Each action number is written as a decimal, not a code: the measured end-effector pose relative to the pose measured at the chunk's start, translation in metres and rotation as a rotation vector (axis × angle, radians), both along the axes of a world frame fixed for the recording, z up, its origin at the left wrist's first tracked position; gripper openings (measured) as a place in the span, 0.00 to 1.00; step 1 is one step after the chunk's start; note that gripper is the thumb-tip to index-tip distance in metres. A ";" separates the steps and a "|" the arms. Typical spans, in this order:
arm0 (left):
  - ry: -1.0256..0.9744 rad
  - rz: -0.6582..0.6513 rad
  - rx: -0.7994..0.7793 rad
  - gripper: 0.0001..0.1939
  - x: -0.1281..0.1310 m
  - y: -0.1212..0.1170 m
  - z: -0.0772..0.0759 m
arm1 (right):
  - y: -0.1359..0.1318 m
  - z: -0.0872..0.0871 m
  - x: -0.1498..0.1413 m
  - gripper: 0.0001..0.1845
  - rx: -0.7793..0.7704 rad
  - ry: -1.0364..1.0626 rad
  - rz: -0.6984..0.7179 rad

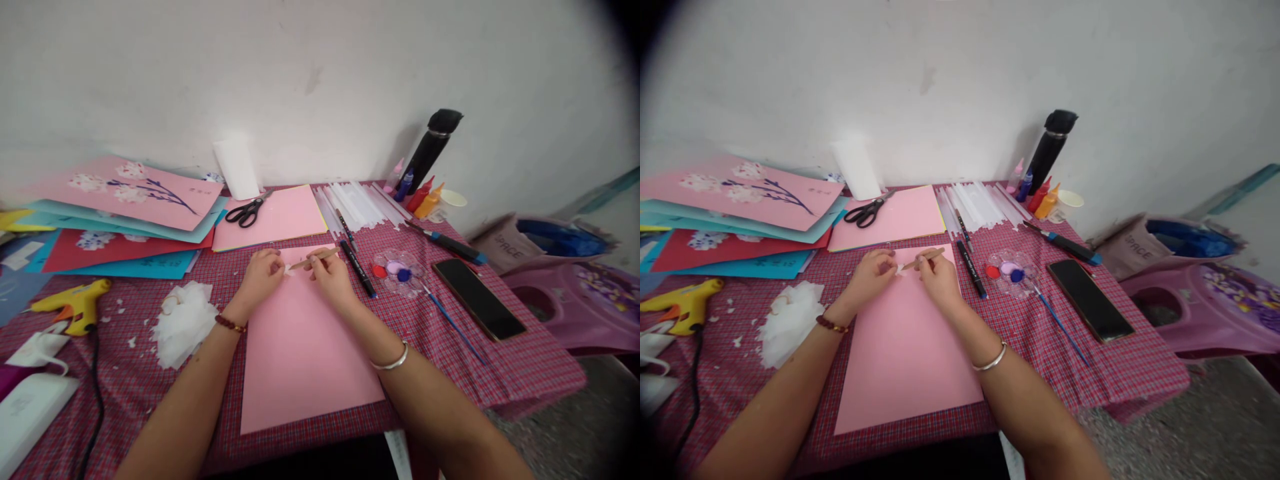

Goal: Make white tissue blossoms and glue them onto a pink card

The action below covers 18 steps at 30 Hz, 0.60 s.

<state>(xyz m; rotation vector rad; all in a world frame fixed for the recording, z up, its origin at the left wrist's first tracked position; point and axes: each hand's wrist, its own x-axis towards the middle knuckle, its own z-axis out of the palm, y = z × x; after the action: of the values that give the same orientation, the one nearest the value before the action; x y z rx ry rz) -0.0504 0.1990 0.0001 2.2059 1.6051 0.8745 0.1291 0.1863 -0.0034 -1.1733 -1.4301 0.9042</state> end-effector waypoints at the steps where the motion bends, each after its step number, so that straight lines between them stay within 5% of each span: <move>1: -0.001 0.001 -0.003 0.05 0.000 0.000 0.000 | 0.000 0.001 0.002 0.09 0.007 0.009 -0.013; 18: -0.004 0.008 -0.020 0.06 0.000 -0.001 0.002 | -0.001 -0.001 -0.002 0.08 -0.034 -0.006 -0.013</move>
<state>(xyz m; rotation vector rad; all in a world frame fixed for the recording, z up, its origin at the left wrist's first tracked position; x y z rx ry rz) -0.0504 0.1981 0.0018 2.1845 1.6151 0.8605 0.1273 0.1849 -0.0046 -1.2100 -1.4151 0.9198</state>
